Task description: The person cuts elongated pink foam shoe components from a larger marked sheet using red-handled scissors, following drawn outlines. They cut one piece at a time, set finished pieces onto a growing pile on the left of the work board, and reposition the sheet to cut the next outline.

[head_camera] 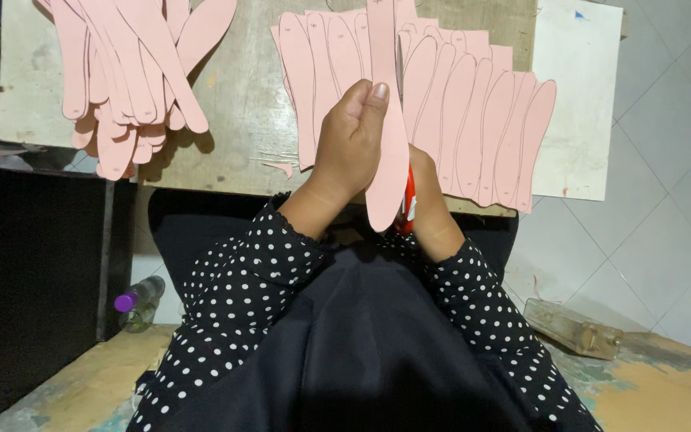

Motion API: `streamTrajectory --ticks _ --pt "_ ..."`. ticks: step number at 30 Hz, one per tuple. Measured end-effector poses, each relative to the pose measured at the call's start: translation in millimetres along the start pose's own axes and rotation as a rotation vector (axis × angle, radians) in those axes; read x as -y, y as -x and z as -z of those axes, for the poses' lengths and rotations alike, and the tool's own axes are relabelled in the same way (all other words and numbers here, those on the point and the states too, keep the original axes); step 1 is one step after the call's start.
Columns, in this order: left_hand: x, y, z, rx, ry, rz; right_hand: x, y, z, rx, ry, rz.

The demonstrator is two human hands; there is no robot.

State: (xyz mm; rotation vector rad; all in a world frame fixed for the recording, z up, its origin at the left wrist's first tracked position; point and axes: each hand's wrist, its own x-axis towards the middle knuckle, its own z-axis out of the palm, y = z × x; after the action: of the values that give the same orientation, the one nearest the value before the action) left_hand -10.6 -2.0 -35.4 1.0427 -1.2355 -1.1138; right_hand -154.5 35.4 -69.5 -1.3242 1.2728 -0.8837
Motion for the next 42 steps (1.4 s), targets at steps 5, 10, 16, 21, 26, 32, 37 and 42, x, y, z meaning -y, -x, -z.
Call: streamTrajectory --ticks 5,10,16,21,26,32,37,42 --pt "8 -7 11 0.044 0.101 -0.004 1 -1 9 0.109 0.135 0.193" --pt "5 -19 28 -0.086 0.082 -0.071 10 6 5 0.142 -0.03 -0.126" --pt "-6 -7 16 -0.102 -0.064 -0.129 18 10 1 0.201 0.143 0.339" --pt "-10 -8 13 -0.124 -0.024 -0.193 11 8 2 0.169 0.016 0.123" --pt "-9 -10 16 -0.141 -0.035 -0.167 2 5 0 0.138 0.045 0.154" --pt "-3 -10 16 -0.143 -0.033 -0.148 3 9 -5 0.086 0.014 0.035" --pt "-2 -8 10 -0.079 0.03 -0.119 8 5 -3 0.121 0.218 0.336" --pt "0 -6 9 -0.075 -0.033 -0.075 7 2 -1 0.094 0.101 0.177"
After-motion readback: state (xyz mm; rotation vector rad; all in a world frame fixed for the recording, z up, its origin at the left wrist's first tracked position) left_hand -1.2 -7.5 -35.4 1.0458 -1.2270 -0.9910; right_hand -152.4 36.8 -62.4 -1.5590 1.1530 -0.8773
